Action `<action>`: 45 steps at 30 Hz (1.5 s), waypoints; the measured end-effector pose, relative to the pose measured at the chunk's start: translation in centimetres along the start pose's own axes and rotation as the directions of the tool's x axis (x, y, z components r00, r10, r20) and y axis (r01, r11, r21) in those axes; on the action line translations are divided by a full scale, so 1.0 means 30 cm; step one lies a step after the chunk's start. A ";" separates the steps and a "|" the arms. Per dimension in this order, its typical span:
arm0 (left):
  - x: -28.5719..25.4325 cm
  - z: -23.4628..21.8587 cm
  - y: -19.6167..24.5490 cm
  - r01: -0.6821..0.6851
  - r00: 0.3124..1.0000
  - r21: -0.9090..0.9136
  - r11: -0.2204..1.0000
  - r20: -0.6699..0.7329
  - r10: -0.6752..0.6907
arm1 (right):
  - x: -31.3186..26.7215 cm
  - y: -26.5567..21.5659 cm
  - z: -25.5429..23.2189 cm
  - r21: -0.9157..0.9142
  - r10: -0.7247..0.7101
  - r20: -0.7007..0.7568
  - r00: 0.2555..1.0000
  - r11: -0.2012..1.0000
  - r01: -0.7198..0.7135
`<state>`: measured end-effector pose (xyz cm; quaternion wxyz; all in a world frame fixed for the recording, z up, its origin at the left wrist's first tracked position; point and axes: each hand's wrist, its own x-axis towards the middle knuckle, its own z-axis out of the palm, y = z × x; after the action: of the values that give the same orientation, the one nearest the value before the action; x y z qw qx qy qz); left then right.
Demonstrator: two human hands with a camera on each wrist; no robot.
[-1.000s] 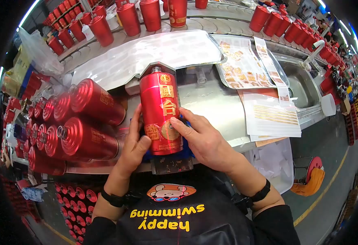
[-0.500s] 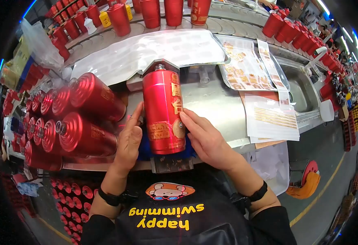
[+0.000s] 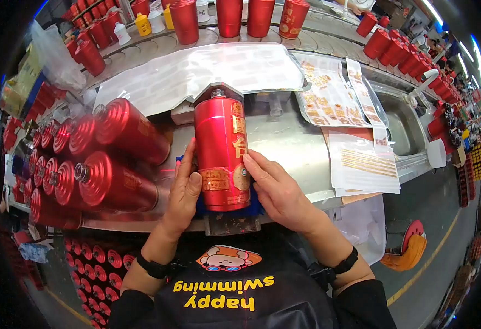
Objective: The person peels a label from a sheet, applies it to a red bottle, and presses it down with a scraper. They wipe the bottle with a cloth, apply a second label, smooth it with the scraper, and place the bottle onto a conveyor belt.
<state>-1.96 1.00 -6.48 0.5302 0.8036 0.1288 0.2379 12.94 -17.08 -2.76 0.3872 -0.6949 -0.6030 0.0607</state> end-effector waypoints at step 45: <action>-0.055 0.014 0.142 -0.386 0.897 0.455 0.802 -0.018 0.441 | 0.063 -0.066 -0.037 -0.281 -0.189 0.027 0.982 0.941 0.189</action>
<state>-3.34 -1.81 -3.13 0.2607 0.8946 0.0329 0.3614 12.50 -15.98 -0.05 0.2882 -0.6819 -0.6693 -0.0638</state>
